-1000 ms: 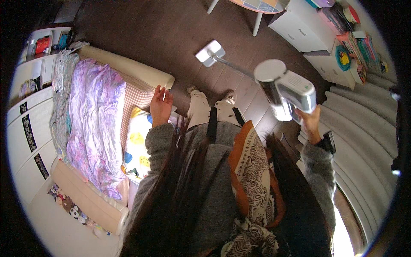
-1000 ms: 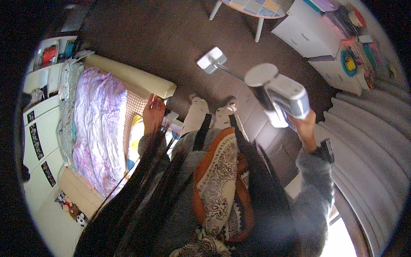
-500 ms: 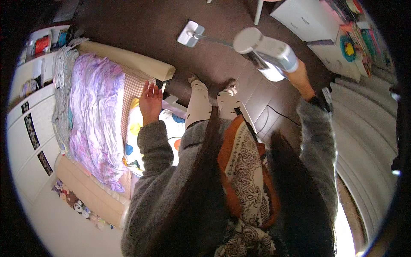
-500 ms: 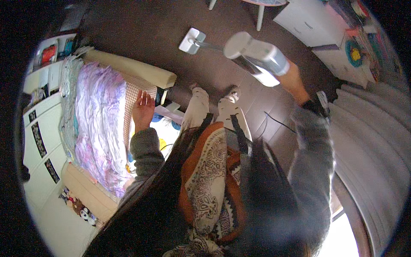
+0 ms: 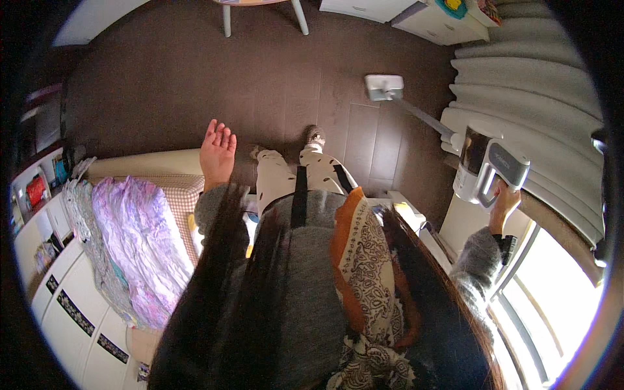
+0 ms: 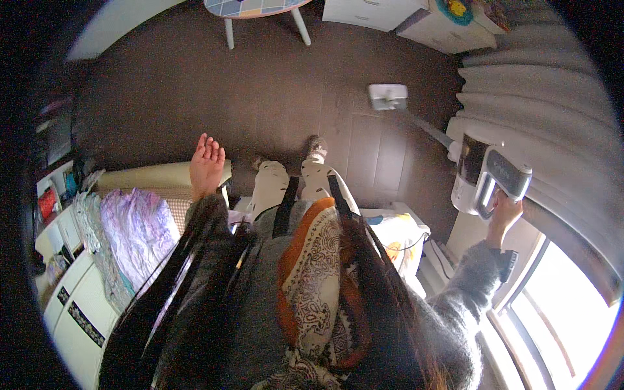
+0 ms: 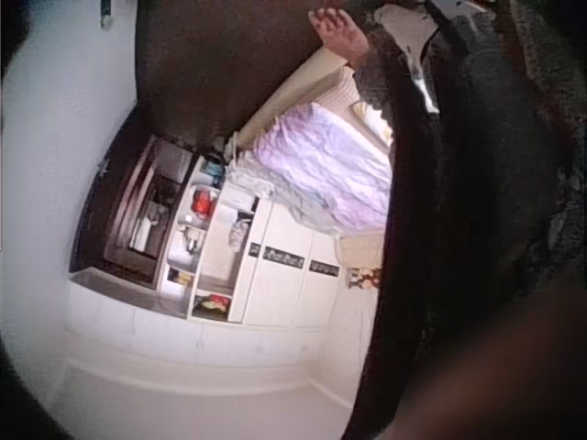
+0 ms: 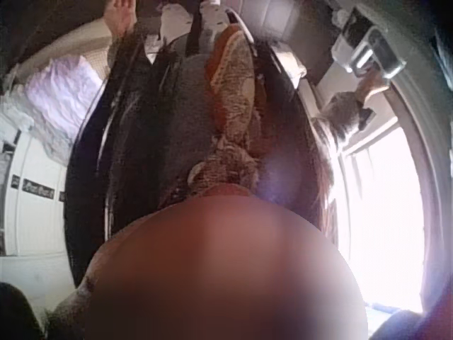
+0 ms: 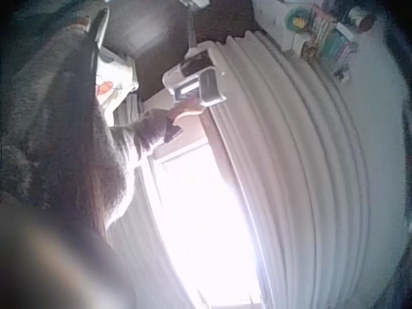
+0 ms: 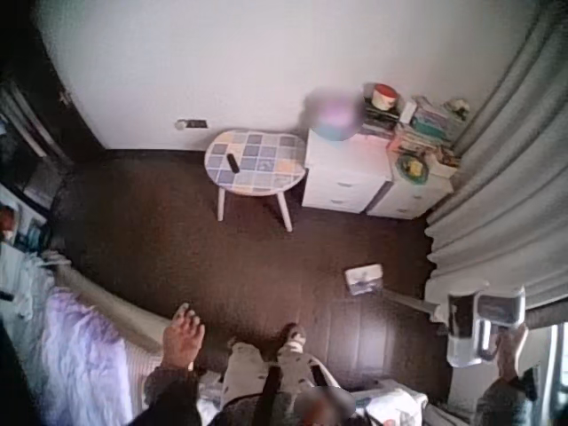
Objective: The person uses a cordless stick vacuum to clean the floor in a bedroom and hallway. They move around furniture and clothes racks, vacuuming under and around items.
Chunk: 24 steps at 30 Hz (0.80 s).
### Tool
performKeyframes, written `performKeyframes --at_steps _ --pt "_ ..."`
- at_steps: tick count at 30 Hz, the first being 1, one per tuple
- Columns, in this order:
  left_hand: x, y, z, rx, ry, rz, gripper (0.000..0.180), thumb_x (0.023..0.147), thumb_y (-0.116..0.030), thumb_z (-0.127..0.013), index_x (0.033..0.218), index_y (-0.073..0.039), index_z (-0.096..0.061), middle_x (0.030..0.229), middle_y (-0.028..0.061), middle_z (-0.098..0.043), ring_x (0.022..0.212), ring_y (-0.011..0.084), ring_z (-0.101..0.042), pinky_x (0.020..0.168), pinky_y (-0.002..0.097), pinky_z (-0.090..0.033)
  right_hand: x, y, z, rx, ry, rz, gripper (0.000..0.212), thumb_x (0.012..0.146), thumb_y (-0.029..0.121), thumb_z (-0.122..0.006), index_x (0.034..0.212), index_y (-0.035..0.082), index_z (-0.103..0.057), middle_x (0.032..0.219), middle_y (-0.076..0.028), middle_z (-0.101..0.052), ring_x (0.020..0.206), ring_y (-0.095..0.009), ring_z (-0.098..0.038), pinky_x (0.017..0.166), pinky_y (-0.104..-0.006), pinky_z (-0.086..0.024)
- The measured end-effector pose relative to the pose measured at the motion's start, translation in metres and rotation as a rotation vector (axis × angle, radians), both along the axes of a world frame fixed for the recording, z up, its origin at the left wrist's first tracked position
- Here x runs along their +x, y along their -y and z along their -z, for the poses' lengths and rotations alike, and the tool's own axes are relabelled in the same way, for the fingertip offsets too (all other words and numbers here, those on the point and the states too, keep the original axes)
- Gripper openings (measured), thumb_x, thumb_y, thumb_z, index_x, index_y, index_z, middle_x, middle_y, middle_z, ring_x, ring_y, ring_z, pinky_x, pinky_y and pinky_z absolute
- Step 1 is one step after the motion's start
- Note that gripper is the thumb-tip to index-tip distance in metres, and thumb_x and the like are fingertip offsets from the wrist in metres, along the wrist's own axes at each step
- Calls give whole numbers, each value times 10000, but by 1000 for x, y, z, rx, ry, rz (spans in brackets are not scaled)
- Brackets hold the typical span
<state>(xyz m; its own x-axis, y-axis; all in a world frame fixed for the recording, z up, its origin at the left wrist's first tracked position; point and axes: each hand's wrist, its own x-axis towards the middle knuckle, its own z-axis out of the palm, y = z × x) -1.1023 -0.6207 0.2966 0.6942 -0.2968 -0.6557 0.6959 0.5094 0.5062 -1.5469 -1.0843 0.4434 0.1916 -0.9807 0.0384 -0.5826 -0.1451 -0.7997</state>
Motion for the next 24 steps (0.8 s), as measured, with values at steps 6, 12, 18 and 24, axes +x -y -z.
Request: performKeyframes --at_steps 6,12,18,24 --pt "11 -20 4 -102 -137 10 318 852 -111 -449 1168 -78 -433 978 51 -508 910 190 -482 863 348 -389 21 11 86 18 280 360 110 620 20 -585 725 33 -554 566 -23 -519 447 -100 -450 399 -238 -351" --pt "7 -24 -10 9 71 78 392 827 -92 -479 1209 -55 -397 976 49 -510 908 183 -485 864 342 -389 93 26 110 51 325 352 124 607 21 -592 690 27 -499 556 -20 -493 452 -102 -444 426 -241 -367" --pt "-2 -31 -10 -78 1 54 375 809 -85 -509 1177 -79 -436 975 39 -530 910 178 -499 870 338 -385 134 19 90 133 212 183 192 598 37 -610 759 7 -509 588 -18 -511 483 -89 -461 438 -227 -374" --pt "-5 -51 -1 -37 -25 15 331 802 -95 -529 1128 -78 -474 970 38 -542 893 177 -511 846 337 -403 148 2 66 210 -3 -65 182 602 51 -603 754 -1 -516 586 -17 -514 478 -83 -451 437 -238 -359"
